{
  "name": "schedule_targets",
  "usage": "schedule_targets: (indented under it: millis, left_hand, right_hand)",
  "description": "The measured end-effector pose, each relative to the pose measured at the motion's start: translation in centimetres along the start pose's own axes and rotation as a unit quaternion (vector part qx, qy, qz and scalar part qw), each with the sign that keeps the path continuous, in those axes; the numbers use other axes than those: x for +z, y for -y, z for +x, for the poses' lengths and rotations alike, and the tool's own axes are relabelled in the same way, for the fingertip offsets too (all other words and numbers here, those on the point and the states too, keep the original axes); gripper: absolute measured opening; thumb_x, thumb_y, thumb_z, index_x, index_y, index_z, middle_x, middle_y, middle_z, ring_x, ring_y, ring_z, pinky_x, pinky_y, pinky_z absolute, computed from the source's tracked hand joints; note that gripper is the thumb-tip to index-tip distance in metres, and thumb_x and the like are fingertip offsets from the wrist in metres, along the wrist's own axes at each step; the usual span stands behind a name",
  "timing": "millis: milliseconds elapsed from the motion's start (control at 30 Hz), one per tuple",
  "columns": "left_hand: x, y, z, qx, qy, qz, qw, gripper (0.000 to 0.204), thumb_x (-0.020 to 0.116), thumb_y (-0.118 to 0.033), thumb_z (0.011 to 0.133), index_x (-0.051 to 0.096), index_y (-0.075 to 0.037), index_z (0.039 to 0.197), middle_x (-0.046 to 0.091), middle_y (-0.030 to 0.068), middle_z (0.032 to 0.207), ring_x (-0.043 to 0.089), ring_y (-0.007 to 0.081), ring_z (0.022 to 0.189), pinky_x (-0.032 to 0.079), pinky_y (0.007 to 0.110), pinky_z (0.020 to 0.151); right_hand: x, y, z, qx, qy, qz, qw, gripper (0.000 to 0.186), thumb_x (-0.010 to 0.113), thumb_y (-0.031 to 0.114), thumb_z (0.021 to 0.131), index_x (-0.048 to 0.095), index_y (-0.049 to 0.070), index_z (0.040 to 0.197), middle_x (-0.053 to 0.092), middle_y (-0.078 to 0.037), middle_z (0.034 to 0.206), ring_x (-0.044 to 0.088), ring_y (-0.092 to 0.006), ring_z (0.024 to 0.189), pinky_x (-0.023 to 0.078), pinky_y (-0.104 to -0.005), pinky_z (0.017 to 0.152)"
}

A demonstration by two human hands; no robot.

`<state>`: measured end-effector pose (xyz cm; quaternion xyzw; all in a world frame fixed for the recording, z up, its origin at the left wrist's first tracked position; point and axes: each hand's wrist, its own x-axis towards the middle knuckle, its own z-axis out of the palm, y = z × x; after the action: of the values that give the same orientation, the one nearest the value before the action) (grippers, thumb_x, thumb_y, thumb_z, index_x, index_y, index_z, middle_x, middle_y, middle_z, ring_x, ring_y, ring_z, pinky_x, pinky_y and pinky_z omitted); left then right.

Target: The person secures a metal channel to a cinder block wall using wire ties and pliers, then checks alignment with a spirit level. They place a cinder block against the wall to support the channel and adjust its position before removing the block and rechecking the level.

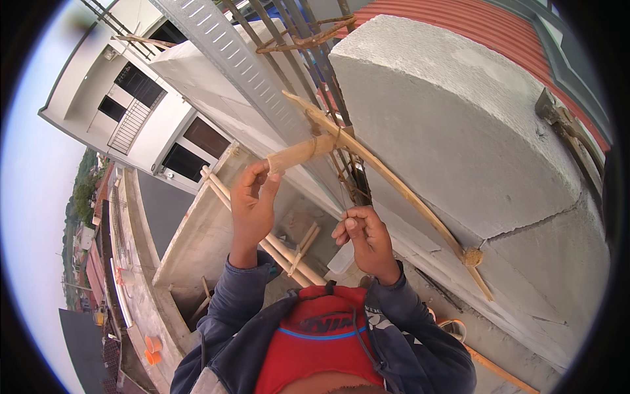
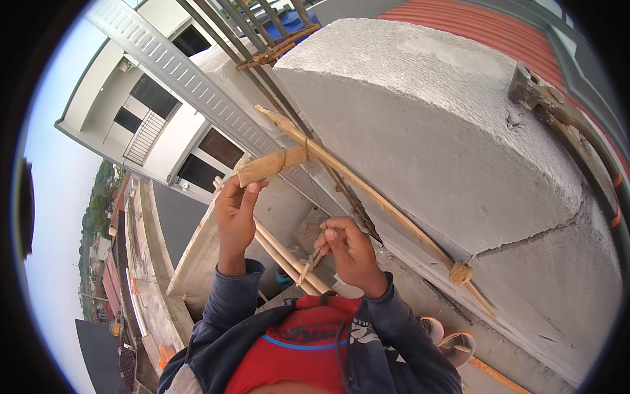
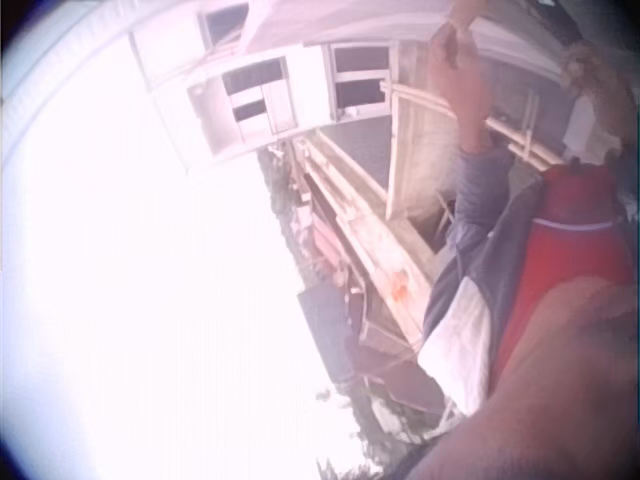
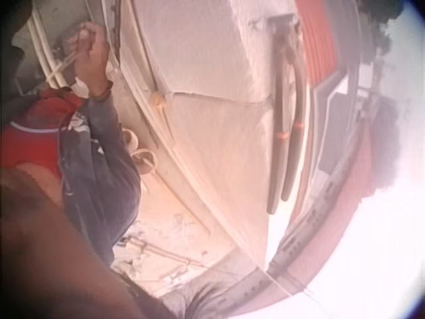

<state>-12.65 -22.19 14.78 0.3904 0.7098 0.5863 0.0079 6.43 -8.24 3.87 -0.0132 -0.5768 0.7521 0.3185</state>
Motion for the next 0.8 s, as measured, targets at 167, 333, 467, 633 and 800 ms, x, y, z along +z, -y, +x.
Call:
schedule_targets:
  millis: [167, 333, 467, 633, 800]
  left_hand:
    - [0.1, -0.1, -1.4, -0.006, 0.055, 0.056, 0.997, 0.024, 0.066, -0.017, 0.111, 0.072, 0.001, 0.125, 0.075, 0.0087, 0.118, 0.069, 0.0172, 0.115, 0.053, 0.034, 0.102]
    - [0.9, 1.4, -1.8, -0.024, 0.026, -0.021, 0.999, 0.019, 0.070, -0.013, 0.107, 0.077, 0.001, 0.118, 0.077, 0.0095, 0.112, 0.069, 0.0150, 0.103, 0.053, 0.031, 0.094]
    - [0.9, 2.3, -2.3, -0.022, 0.046, -0.036, 0.998, 0.021, 0.069, -0.015, 0.108, 0.076, 0.001, 0.120, 0.078, 0.0096, 0.112, 0.071, 0.0154, 0.100, 0.055, 0.032, 0.095]
    - [4.1, 2.2, -5.4, -0.045, 0.148, -0.120, 0.981, 0.027, 0.068, -0.016, 0.109, 0.074, 0.001, 0.129, 0.078, 0.0123, 0.116, 0.072, 0.0172, 0.106, 0.056, 0.034, 0.097]
    - [5.6, 1.4, -5.8, -0.098, 0.246, -0.199, 0.944, 0.033, 0.067, -0.016, 0.111, 0.069, 0.005, 0.136, 0.075, 0.0122, 0.120, 0.070, 0.0173, 0.111, 0.057, 0.033, 0.099]
  right_hand:
    - [3.1, 0.0, -2.2, 0.001, -0.005, 0.042, 0.999, 0.023, 0.051, 0.017, 0.117, 0.056, -0.003, 0.128, 0.076, -0.014, 0.094, 0.069, -0.0131, 0.076, 0.058, -0.0290, 0.073]
    - [4.5, 4.9, -1.1, -0.122, -0.161, -0.165, 0.965, 0.028, 0.060, 0.007, 0.111, 0.059, -0.003, 0.136, 0.077, -0.014, 0.088, 0.070, -0.0151, 0.070, 0.058, -0.0309, 0.065]
    - [2.7, 8.7, 1.7, -0.207, -0.218, -0.453, 0.840, 0.042, 0.067, -0.002, 0.101, 0.064, -0.003, 0.142, 0.075, -0.015, 0.083, 0.071, -0.0214, 0.065, 0.056, -0.0349, 0.061]
    - [4.0, 11.4, 3.1, -0.212, -0.236, -0.646, 0.694, 0.048, 0.071, -0.005, 0.090, 0.069, 0.001, 0.138, 0.070, -0.015, 0.082, 0.069, -0.0312, 0.066, 0.054, -0.0418, 0.060]
    - [5.9, 13.9, 4.0, -0.162, -0.223, -0.684, 0.675, 0.039, 0.070, -0.002, 0.091, 0.071, 0.002, 0.130, 0.070, -0.018, 0.088, 0.070, -0.0369, 0.071, 0.056, -0.0452, 0.063]
